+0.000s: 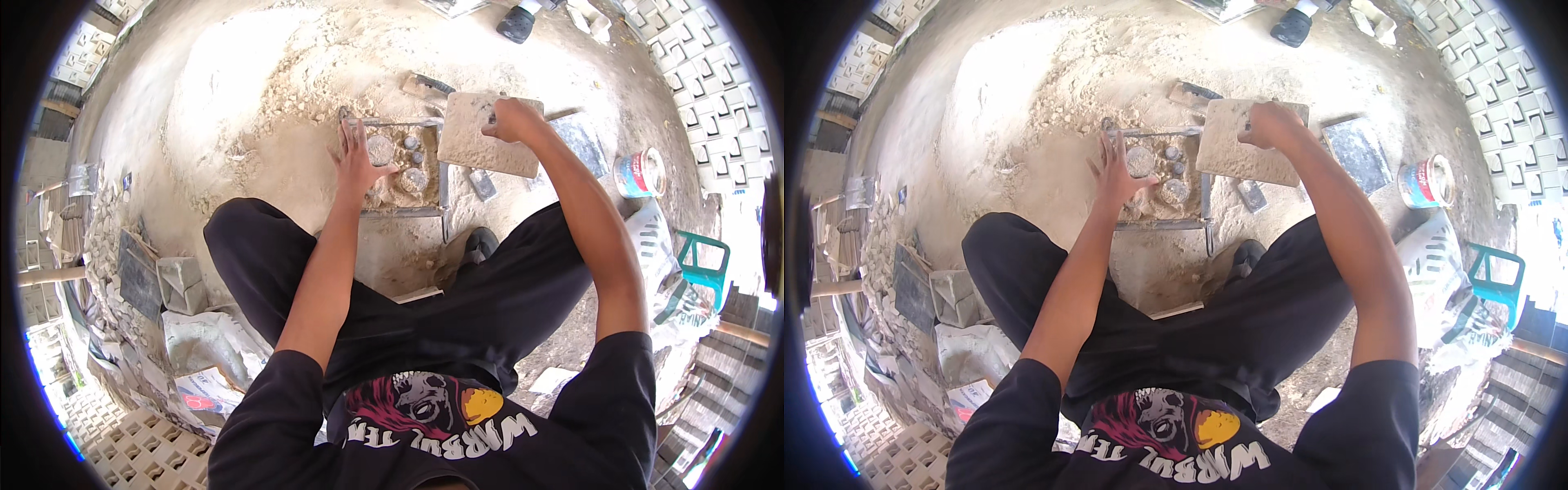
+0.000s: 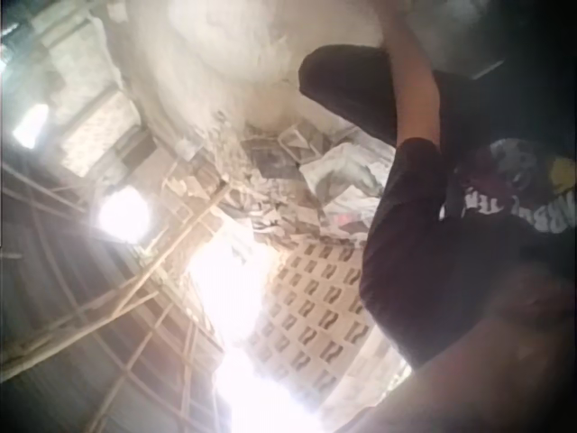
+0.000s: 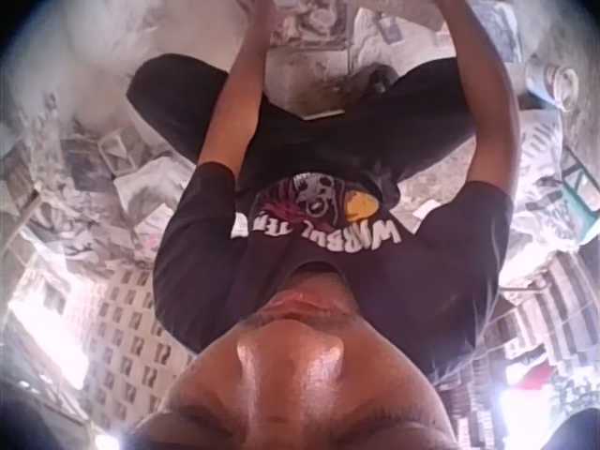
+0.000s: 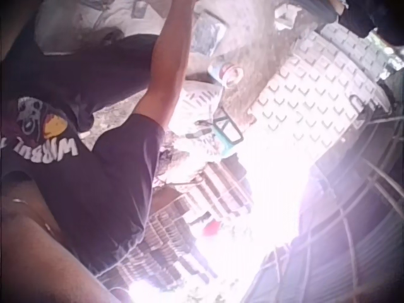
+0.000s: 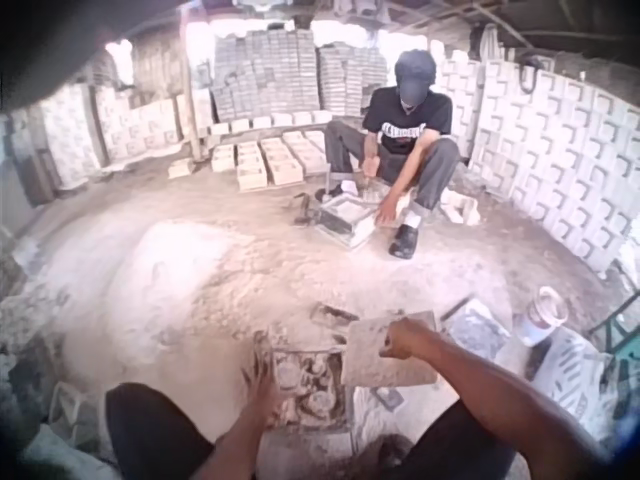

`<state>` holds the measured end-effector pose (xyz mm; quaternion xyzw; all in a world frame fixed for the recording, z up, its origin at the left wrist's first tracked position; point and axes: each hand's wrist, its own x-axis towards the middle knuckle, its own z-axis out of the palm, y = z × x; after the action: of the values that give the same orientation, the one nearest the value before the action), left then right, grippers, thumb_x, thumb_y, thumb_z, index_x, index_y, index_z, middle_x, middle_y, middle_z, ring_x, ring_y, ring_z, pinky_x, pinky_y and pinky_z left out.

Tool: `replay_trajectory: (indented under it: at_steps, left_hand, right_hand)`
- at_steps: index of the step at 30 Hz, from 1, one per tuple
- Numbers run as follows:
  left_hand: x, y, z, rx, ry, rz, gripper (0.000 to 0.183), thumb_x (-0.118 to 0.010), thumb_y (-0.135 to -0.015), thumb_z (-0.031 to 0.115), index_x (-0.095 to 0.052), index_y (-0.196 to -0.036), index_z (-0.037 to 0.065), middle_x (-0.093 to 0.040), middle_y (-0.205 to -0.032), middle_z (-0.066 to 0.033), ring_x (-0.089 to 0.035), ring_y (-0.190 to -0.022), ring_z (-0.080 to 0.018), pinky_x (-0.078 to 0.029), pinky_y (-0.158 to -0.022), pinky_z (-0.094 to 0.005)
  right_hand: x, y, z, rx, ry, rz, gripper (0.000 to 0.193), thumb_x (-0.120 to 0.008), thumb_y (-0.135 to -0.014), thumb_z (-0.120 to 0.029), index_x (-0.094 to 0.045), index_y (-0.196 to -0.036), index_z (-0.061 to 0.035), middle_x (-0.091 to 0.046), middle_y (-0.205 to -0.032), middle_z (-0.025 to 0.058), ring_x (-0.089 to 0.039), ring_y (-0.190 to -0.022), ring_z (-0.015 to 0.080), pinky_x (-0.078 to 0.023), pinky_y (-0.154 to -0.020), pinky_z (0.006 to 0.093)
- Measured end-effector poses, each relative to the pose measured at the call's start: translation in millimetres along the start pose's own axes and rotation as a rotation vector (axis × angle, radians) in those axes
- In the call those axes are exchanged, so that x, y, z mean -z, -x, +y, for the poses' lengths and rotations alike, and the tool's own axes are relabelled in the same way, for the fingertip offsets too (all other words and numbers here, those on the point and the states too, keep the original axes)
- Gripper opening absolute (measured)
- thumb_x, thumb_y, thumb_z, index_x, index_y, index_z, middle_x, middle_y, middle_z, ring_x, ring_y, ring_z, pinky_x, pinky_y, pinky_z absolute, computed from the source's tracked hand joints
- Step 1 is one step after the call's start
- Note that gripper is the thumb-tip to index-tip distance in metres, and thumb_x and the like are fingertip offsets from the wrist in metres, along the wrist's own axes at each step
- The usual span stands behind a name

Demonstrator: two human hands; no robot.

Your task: The person uses a wooden mold and a small metal tool to form bricks from a pile of sandy material on the ground, pressing the material into the mold by hand and smoothing it.

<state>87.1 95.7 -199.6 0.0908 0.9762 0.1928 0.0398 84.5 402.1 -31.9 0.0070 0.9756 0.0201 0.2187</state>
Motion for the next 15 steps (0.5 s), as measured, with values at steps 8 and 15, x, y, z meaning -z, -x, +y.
replay_trajectory:
  at_steps: [8, 15]
  left_hand:
    - [-3, -19, 24, -0.02, -0.059, -0.014, 0.137, -0.08, -0.056, 0.066, 0.0, -0.155, 0.015, 0.002, -0.16, -0.0213, 0.001, -0.149, -0.0331, -0.005, -0.115, -0.0615]
    - [-20, -18, 15, -0.009, 0.088, 0.106, 0.125, -0.072, -0.066, 0.07, -0.006, -0.155, 0.012, 0.001, -0.161, -0.0179, 0.002, -0.149, -0.0304, -0.002, -0.117, -0.0588]
  right_hand:
    - [-3, 15, 16, -0.053, -0.031, -0.038, 0.044, -0.069, -0.08, -0.04, -0.07, -0.096, 0.0007, -0.07, -0.1, 0.0183, -0.068, -0.092, 0.0314, -0.054, -0.084, 0.0425]
    - [-2, 12, 16, -0.083, 0.004, -0.053, 0.046, -0.071, -0.081, -0.04, -0.068, -0.102, 0.0008, -0.07, -0.103, 0.0176, -0.068, -0.096, 0.0321, -0.054, -0.085, 0.0431]
